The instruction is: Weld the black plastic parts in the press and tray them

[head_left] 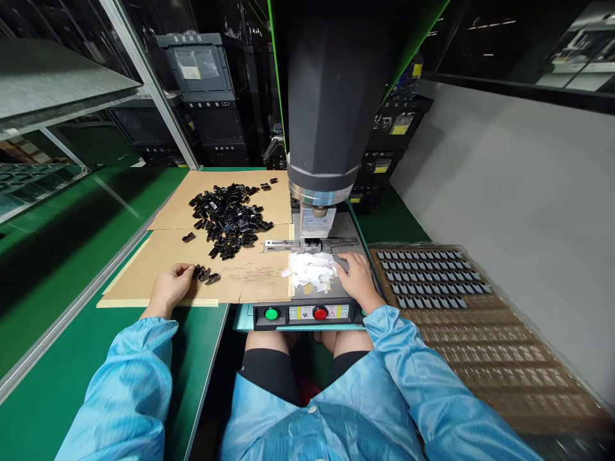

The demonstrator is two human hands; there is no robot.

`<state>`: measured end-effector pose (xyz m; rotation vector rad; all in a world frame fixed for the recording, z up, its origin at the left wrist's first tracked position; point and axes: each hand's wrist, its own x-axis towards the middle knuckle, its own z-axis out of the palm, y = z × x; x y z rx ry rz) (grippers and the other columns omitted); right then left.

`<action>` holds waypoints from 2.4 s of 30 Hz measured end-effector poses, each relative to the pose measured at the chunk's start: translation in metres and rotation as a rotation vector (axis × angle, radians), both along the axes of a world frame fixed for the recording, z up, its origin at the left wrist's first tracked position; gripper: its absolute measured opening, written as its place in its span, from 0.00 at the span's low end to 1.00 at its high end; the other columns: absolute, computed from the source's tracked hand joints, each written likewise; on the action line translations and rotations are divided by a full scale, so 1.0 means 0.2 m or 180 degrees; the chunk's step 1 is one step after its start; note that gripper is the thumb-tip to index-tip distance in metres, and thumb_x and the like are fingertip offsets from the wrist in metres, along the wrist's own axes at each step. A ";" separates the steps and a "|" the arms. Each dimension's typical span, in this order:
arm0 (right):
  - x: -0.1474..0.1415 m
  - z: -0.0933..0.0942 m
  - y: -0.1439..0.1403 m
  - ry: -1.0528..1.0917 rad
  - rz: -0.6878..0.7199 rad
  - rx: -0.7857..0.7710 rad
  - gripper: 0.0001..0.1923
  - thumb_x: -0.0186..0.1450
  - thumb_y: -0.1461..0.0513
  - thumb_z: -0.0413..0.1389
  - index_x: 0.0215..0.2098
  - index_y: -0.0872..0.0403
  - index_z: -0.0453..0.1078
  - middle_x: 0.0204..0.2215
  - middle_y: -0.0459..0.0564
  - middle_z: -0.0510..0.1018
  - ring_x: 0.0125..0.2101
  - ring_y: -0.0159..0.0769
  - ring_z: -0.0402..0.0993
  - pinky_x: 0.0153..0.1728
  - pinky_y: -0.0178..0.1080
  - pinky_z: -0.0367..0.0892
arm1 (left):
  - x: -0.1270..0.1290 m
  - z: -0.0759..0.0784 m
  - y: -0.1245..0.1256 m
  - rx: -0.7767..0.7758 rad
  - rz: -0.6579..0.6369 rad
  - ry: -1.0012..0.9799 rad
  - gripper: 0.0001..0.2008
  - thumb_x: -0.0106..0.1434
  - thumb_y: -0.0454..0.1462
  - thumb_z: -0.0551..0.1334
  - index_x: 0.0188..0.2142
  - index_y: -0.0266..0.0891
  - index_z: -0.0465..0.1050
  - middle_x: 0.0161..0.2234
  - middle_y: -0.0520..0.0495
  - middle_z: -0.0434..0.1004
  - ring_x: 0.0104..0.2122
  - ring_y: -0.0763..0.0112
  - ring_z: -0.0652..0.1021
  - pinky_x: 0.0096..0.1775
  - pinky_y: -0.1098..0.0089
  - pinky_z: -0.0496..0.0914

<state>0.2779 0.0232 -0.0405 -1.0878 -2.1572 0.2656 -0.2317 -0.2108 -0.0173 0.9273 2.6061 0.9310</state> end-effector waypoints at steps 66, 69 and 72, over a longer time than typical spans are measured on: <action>-0.01 0.04 -0.03 0.0076 -0.0144 0.0047 0.14 0.70 0.63 0.56 0.52 0.54 0.76 0.50 0.59 0.82 0.55 0.55 0.72 0.60 0.55 0.67 | 0.07 0.13 0.47 -0.0727 -0.1401 0.1803 0.22 0.70 0.53 0.58 0.50 0.44 0.84 0.51 0.36 0.78 0.54 0.43 0.75 0.56 0.51 0.69; -0.01 0.04 -0.03 0.0083 -0.0139 0.0055 0.14 0.69 0.63 0.57 0.51 0.54 0.76 0.51 0.59 0.82 0.55 0.55 0.72 0.59 0.54 0.67 | 0.04 0.12 0.47 -0.0802 -0.1408 0.1768 0.22 0.70 0.53 0.58 0.47 0.44 0.85 0.52 0.35 0.78 0.54 0.42 0.75 0.56 0.50 0.69; -0.01 0.04 -0.03 0.0096 -0.0127 0.0055 0.14 0.69 0.63 0.56 0.51 0.54 0.77 0.50 0.59 0.82 0.54 0.55 0.73 0.59 0.54 0.68 | -0.03 0.11 0.45 -0.0959 -0.1573 0.1524 0.21 0.69 0.53 0.59 0.43 0.44 0.86 0.51 0.37 0.80 0.56 0.43 0.75 0.57 0.52 0.69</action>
